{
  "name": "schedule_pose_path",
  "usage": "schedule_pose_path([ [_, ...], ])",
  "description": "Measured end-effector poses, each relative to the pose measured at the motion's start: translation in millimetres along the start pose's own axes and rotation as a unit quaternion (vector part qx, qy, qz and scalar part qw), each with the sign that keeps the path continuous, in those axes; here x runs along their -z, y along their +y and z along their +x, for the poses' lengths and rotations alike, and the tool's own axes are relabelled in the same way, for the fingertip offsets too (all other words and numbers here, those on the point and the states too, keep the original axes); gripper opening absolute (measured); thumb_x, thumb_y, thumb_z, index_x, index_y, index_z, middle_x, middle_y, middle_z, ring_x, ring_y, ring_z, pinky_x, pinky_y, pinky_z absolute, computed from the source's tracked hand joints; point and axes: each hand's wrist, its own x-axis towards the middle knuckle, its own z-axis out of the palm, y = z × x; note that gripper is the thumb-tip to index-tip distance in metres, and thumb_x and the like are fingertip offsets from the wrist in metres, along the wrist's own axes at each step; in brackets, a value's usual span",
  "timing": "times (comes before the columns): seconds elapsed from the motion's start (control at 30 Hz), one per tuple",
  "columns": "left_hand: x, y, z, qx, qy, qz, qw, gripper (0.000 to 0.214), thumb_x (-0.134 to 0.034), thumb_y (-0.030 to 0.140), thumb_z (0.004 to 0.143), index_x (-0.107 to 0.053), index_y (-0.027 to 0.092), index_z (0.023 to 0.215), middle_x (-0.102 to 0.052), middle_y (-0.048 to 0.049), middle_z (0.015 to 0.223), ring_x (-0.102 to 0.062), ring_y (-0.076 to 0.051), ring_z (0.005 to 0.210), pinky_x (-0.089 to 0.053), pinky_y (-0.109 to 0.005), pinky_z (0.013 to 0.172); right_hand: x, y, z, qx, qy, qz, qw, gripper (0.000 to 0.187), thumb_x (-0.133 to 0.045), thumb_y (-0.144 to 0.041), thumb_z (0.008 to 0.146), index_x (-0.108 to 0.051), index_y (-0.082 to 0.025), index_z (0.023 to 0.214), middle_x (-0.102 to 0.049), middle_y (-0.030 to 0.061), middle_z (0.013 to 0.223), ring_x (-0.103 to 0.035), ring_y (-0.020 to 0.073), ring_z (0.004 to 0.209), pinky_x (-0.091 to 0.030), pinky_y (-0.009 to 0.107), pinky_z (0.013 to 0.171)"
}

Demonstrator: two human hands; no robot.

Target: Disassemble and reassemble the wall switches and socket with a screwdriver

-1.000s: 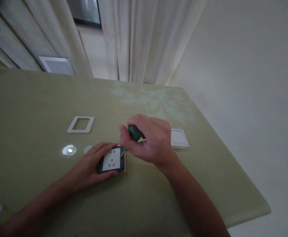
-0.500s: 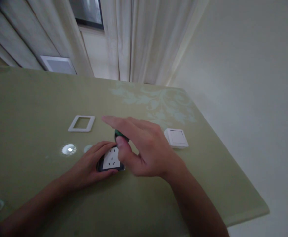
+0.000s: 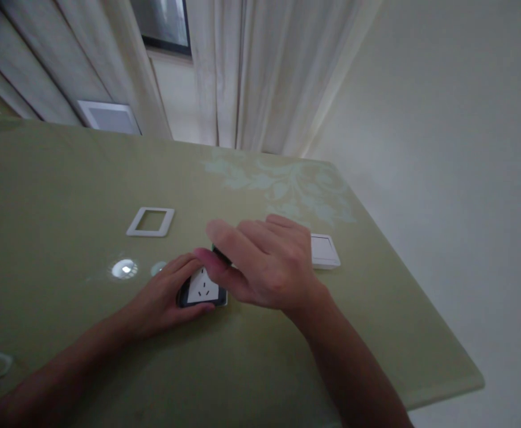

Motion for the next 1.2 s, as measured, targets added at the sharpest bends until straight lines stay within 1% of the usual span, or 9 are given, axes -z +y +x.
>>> schedule_pose_path([
  [0.1,-0.6,0.0,-0.2,0.002,0.001,0.001,1.0,0.076,-0.079,0.055,0.092,-0.048,0.029,0.156,-0.062,-0.0143,0.151,-0.062,-0.039,0.135,-0.054,-0.058,0.112,2.9,-1.2,3.1,-0.041,-0.028,0.054,0.997,0.008,-0.075,-0.026,0.097,-0.07,-0.021,0.101,-0.076,-0.0005,0.078,-0.065,0.0149,0.064,-0.049,0.032,0.063],
  [0.3,1.1,3.7,2.3,0.015,-0.005,-0.011,1.0,0.073,-0.08,0.054,0.091,-0.052,0.03,0.154,-0.064,-0.0131,0.147,-0.063,-0.039,0.132,-0.055,-0.057,0.111,10.2,-0.7,6.6,-0.056,-0.119,0.219,0.967,0.037,-0.058,-0.018,0.105,-0.062,-0.022,0.142,-0.077,0.0077,0.125,-0.074,0.0204,0.112,-0.06,0.035,0.096],
  [0.5,2.5,5.9,2.8,0.006,-0.012,-0.017,1.0,0.063,-0.078,0.055,0.093,-0.057,0.03,0.147,-0.064,-0.0118,0.147,-0.062,-0.04,0.134,-0.053,-0.059,0.112,4.4,-0.7,4.1,0.014,-0.032,0.056,0.998,0.016,-0.079,-0.03,0.097,-0.074,-0.021,0.109,-0.069,0.0003,0.077,-0.064,0.0162,0.067,-0.052,0.03,0.063],
  [0.67,2.5,6.1,3.5,0.01,-0.012,-0.011,1.0,0.068,-0.079,0.055,0.093,-0.053,0.028,0.15,-0.063,-0.0138,0.148,-0.061,-0.04,0.134,-0.054,-0.058,0.11,4.4,-3.0,5.7,-0.015,-0.091,0.148,0.985,0.037,-0.062,-0.019,0.102,-0.066,-0.016,0.138,-0.078,0.0103,0.115,-0.074,0.0217,0.099,-0.06,0.035,0.085],
  [0.73,2.6,6.3,4.2,0.012,-0.012,-0.014,1.0,0.068,-0.079,0.055,0.092,-0.054,0.029,0.149,-0.063,-0.0141,0.148,-0.061,-0.039,0.134,-0.054,-0.057,0.109,4.6,-2.8,4.7,-0.021,-0.082,0.138,0.987,0.037,-0.064,-0.021,0.101,-0.067,-0.019,0.138,-0.079,0.0058,0.105,-0.073,0.0186,0.087,-0.059,0.032,0.077],
  [0.83,3.2,6.9,4.7,0.009,-0.016,-0.02,1.0,0.063,-0.078,0.055,0.093,-0.056,0.03,0.146,-0.063,-0.0132,0.147,-0.061,-0.039,0.134,-0.053,-0.057,0.111,4.3,-1.2,2.9,-0.007,-0.05,0.04,0.998,0.024,-0.075,-0.028,0.097,-0.074,-0.02,0.119,-0.074,0.001,0.081,-0.064,0.0163,0.065,-0.052,0.031,0.063],
  [1.0,2.8,6.0,2.7,0.014,-0.017,-0.01,1.0,0.072,-0.078,0.056,0.094,-0.047,0.029,0.154,-0.062,-0.014,0.148,-0.061,-0.038,0.134,-0.053,-0.056,0.111,2.1,1.7,2.1,-0.054,-0.111,0.124,0.985,0.048,-0.049,-0.022,0.105,-0.054,-0.014,0.152,-0.077,0.0093,0.111,-0.075,0.021,0.095,-0.06,0.034,0.083],
  [1.13,1.3,3.9,2.2,0.011,-0.019,-0.003,1.0,0.071,-0.077,0.057,0.094,-0.048,0.027,0.152,-0.062,-0.0149,0.147,-0.062,-0.038,0.133,-0.054,-0.057,0.11,0.4,3.1,0.0,0.0,-0.043,0.034,0.998,0.023,-0.073,-0.028,0.099,-0.072,-0.015,0.118,-0.076,0.001,0.08,-0.069,0.0164,0.064,-0.053,0.031,0.062],
  [1.2,1.1,3.7,2.3,0.006,-0.02,-0.007,1.0,0.07,-0.077,0.056,0.094,-0.049,0.028,0.151,-0.061,-0.0146,0.148,-0.061,-0.038,0.134,-0.053,-0.057,0.11,0.5,3.0,0.4,-0.003,-0.059,0.059,0.997,0.027,-0.066,-0.029,0.101,-0.07,-0.012,0.123,-0.079,0.0049,0.089,-0.071,0.0179,0.069,-0.055,0.032,0.065],
])
